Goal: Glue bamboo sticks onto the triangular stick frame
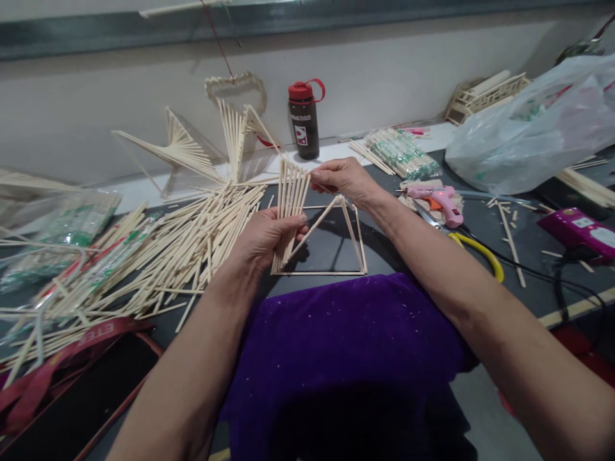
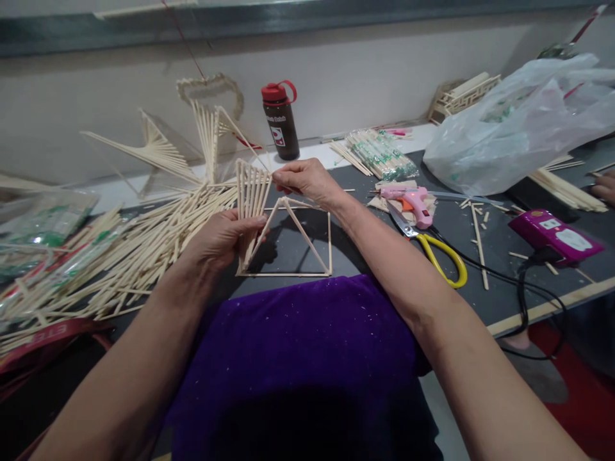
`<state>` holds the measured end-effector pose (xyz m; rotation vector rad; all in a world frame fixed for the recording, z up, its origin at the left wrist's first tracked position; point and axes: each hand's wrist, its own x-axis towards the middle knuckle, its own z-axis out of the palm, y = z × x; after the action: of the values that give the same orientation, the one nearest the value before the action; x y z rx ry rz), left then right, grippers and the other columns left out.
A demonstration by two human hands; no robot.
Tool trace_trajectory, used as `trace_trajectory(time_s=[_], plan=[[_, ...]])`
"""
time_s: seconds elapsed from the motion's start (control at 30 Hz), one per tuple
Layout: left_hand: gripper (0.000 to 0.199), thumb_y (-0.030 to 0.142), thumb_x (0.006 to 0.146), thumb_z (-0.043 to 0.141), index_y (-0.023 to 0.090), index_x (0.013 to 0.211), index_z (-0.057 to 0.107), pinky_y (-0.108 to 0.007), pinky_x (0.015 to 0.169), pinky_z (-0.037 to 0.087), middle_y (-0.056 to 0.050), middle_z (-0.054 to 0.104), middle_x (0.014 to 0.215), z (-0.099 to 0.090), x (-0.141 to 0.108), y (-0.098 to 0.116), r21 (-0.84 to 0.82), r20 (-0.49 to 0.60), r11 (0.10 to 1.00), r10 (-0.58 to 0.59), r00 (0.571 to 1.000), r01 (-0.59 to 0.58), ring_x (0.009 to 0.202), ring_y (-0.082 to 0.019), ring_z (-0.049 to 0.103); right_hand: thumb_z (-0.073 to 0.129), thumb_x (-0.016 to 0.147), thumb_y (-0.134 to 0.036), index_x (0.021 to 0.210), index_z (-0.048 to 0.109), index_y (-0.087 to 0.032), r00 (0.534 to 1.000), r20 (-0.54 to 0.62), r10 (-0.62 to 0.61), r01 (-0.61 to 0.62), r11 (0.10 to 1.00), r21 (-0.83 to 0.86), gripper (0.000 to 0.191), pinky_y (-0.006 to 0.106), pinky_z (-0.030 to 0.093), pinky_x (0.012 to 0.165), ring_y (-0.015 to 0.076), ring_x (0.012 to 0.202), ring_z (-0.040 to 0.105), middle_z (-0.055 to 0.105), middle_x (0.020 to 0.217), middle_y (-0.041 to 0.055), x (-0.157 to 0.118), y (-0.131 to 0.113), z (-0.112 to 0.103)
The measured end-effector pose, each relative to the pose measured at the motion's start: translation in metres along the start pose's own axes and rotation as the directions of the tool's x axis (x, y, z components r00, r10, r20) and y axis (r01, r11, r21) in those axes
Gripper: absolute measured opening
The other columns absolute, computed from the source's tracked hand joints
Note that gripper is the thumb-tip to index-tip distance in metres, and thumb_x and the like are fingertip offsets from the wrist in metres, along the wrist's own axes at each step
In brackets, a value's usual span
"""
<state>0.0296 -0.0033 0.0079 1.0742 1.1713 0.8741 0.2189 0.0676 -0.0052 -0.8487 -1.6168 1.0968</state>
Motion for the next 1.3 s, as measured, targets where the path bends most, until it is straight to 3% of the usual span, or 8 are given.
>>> trace_trajectory(time_s=[0.7, 0.97, 1.17, 1.3], plan=[[0.027, 0.023, 0.051, 0.08, 0.014, 0.068, 0.061, -0.022, 0.042, 0.041, -0.001, 0.062, 0.054, 0.001, 0.0, -0.002, -0.008, -0.032, 1.0, 0.003, 0.999, -0.004, 0.044, -0.01, 0.053, 0.064, 0.08, -0.025, 0.064, 0.065, -0.012, 0.999, -0.034, 0.013, -0.014, 0.999, -0.033, 0.021, 0.023, 0.029, 0.049, 0.0061, 0.049, 0.04, 0.055, 0.053, -0.0018, -0.002, -0.007, 0.002], [0.025, 0.024, 0.053, 0.08, 0.015, 0.069, 0.063, -0.023, 0.042, 0.043, -0.002, 0.063, 0.055, 0.0, -0.001, -0.002, 0.015, -0.037, 1.0, 0.013, 0.999, -0.013, 0.044, -0.011, 0.053, 0.064, 0.084, -0.039, 0.074, 0.069, -0.013, 0.993, 0.004, 0.117, -0.117, 0.982, 0.15, 0.029, 0.022, 0.039, 0.055, 0.0093, 0.059, 0.055, 0.067, 0.068, 0.0036, 0.001, 0.0, 0.0], [0.025, 0.025, 0.054, 0.08, 0.014, 0.068, 0.063, -0.021, 0.041, 0.041, -0.002, 0.063, 0.055, -0.002, 0.001, -0.003, 0.025, -0.018, 0.999, 0.023, 1.0, -0.023, 0.044, -0.01, 0.053, 0.066, 0.082, -0.032, 0.067, 0.066, -0.011, 0.968, 0.043, 0.246, -0.249, 0.942, 0.224, 0.025, 0.022, 0.038, 0.05, 0.0082, 0.051, 0.05, 0.064, 0.061, 0.0034, 0.008, -0.002, 0.008], [0.024, 0.023, 0.054, 0.08, 0.015, 0.069, 0.063, -0.022, 0.042, 0.042, -0.002, 0.063, 0.055, -0.002, 0.001, -0.003, 0.018, -0.032, 1.0, 0.015, 0.999, -0.015, 0.044, -0.011, 0.053, 0.065, 0.082, -0.03, 0.064, 0.065, -0.011, 0.968, 0.058, 0.246, -0.253, 0.942, 0.222, 0.026, 0.021, 0.036, 0.049, 0.0079, 0.051, 0.049, 0.063, 0.059, 0.0032, 0.01, -0.004, 0.01]])
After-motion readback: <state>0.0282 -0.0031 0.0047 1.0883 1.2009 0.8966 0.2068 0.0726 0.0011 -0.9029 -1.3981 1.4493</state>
